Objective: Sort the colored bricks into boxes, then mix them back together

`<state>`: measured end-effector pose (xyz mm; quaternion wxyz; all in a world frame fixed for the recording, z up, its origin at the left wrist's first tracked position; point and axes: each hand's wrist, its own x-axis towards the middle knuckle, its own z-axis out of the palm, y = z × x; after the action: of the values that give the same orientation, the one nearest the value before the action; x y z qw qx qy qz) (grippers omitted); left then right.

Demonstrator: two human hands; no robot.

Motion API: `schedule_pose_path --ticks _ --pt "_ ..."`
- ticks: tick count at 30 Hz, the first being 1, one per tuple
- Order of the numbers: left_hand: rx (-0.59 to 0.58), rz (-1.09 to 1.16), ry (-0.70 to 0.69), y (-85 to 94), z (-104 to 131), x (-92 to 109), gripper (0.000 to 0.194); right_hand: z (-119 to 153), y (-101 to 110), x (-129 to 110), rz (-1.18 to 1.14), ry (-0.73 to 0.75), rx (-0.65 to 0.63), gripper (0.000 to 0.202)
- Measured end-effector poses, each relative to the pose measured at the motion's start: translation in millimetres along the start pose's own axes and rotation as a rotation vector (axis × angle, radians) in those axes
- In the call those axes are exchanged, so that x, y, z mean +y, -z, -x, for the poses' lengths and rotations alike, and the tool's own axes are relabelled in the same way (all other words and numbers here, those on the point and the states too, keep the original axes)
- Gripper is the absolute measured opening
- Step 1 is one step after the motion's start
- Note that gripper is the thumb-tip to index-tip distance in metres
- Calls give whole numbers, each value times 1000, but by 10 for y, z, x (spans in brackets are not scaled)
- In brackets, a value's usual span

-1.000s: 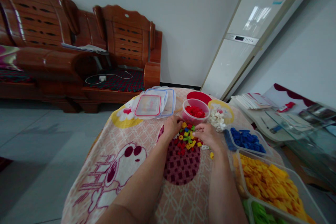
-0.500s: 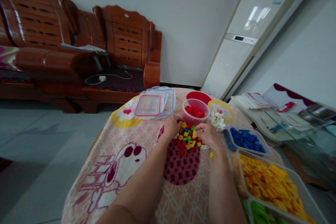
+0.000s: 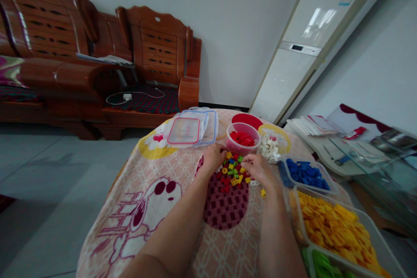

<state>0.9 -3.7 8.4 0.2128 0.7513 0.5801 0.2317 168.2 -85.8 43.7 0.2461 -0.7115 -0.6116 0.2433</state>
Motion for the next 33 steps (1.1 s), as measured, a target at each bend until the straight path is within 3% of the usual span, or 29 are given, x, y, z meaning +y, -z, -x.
schedule_pose_path --ticks 9,17,25,30,33 --pt "-1 10 9 1 4 6 28 -28 46 36 14 -37 101 18" --pt "-16 9 20 3 6 8 27 -33 119 204 281 -91 223 26" --pt "-3 1 -2 -11 -11 -2 28 29 188 48 452 -158 297 25" --pt "-9 6 7 -12 -15 -1 29 26 119 -81 333 -54 167 22" --pt "-3 12 -2 -11 -10 -4 28 5 31 -103 391 -30 84 21"
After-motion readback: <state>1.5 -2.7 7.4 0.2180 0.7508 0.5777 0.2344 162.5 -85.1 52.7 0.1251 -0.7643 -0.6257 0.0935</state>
